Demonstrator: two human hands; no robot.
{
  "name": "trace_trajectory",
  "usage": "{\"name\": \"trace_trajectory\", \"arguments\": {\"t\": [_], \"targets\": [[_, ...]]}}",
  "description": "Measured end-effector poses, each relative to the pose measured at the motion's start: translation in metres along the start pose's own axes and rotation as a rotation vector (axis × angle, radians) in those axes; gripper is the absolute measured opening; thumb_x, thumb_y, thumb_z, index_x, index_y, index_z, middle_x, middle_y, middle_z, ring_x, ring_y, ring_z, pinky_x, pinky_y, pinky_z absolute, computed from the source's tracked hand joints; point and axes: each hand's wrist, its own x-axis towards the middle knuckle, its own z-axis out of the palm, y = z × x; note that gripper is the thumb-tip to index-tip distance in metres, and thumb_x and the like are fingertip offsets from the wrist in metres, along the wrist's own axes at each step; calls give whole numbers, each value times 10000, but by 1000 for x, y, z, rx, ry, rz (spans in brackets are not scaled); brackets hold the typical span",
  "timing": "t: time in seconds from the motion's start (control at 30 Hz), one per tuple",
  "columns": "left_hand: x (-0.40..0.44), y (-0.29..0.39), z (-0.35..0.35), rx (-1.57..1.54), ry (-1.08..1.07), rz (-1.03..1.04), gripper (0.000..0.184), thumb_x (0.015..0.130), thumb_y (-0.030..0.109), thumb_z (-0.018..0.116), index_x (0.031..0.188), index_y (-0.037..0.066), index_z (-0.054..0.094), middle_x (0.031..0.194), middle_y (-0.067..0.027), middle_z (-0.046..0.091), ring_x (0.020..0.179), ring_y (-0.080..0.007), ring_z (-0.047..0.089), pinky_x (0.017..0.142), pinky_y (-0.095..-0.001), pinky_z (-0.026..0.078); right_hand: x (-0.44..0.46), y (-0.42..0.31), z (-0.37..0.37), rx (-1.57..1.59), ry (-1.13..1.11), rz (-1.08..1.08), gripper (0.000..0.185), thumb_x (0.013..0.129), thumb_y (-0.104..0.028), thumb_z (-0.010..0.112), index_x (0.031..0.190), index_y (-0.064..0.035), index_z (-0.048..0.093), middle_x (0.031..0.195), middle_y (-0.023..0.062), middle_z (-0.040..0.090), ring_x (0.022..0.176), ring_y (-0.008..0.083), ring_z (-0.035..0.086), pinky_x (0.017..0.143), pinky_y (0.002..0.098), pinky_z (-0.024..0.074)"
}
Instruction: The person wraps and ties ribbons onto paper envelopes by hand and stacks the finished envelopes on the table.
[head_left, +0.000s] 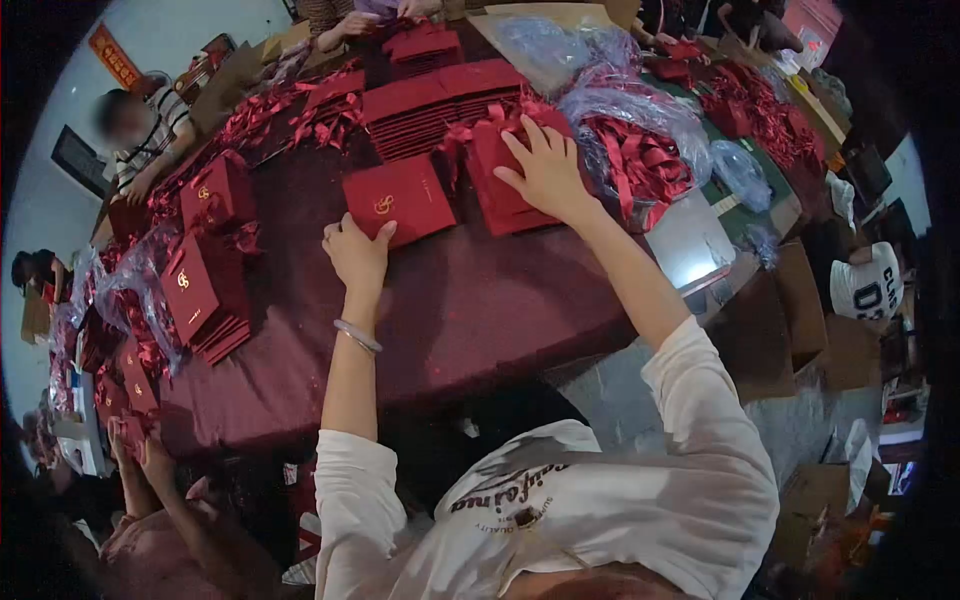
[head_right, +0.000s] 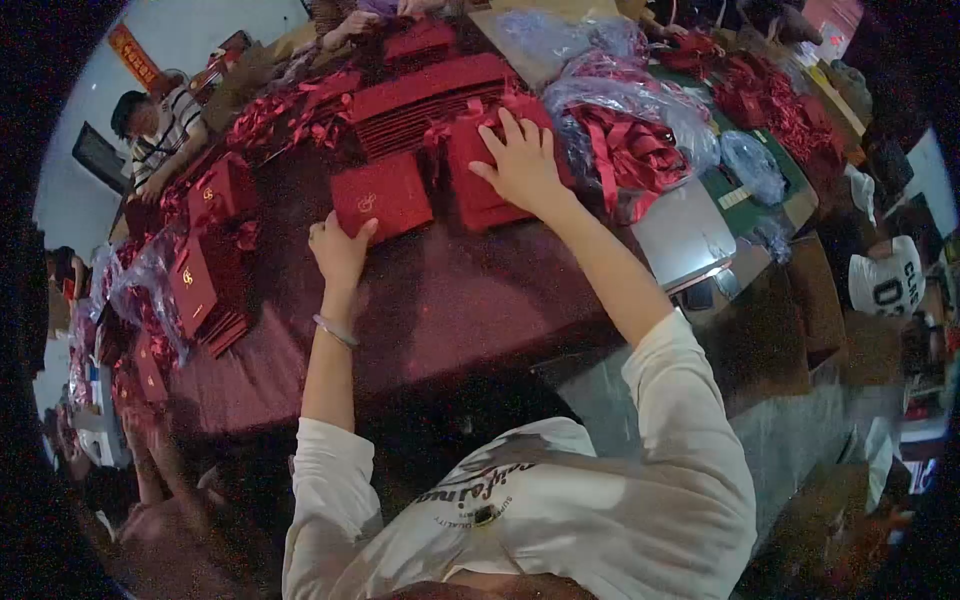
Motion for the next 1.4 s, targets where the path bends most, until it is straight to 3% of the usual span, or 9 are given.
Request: {"name": "trace_trajectory", "arguments": {"t": [0.33,0.4,0.57,0.6,0.67,0.83,0.97,1.2,1.4], "targets": [[-65,-7,-80,-1074,-100,-129,259,818,136,695,941,-38,546,854,-23,574,759,-82,494,669,-225,418,11,7,27,61,180,78,412,832,-365,588,1158,-115,551,1281,112,449,1122,344,430,913,486,347],[-100,-7,-112,-875,-260,-327,223,824,111,688,922,-36,552,850,4,546,751,-67,474,666,-201,403,10,10,13,207,232,61,346,832,-334,597,1115,-134,585,1298,111,443,1141,352,434,910,488,349],[-178,-28,-98,-770,-184,-339,332,802,156,720,991,-69,567,799,-16,566,721,-93,476,638,-229,428,-19,21,-64,226,302,36,250,786,-89,595,1017,-176,632,1147,28,571,1051,248,532,884,422,364],[-177,-22,-108,-393,-269,-407,367,815,198,709,1005,-85,573,767,-53,568,718,-105,488,633,-246,441,-32,32,-76,214,276,29,279,762,-47,585,1001,-182,637,1118,21,586,1038,250,537,880,415,366],[-185,-30,-93,-646,-113,-331,392,822,227,701,1022,-89,584,750,-83,563,703,-108,491,635,-251,444,-55,57,-94,42,117,-14,340,708,6,567,978,-184,646,1147,9,568,1036,248,524,879,399,364],[-186,-27,-113,-732,-296,-390,574,774,156,741,1244,-51,485,897,-35,554,759,-126,486,683,-238,434,-88,83,-110,-28,-241,-3,128,726,-82,620,809,-158,679,1297,9,485,1144,274,448,955,407,331],[-194,-29,-104,-781,-299,-355,606,721,104,773,1238,-46,495,904,-29,531,732,-109,471,655,-229,433,-93,84,-97,-45,-147,-130,115,732,-143,635,846,-146,650,1330,-13,453,1168,256,420,1003,429,282],[-197,-12,-96,-580,-50,-301,556,712,58,758,1204,-40,520,868,-68,534,675,-132,468,640,-247,428,-88,-46,-81,923,-262,-92,115,848,9,536,942,-50,505,985,93,593,945,276,583,840,352,451],[-191,-5,-91,-545,27,-212,530,680,6,747,1175,-6,557,843,-80,538,667,-156,488,625,-265,431,-90,-174,-66,1285,-315,-213,132,844,-87,592,956,-17,586,875,130,582,825,299,593,714,362,477]]}}
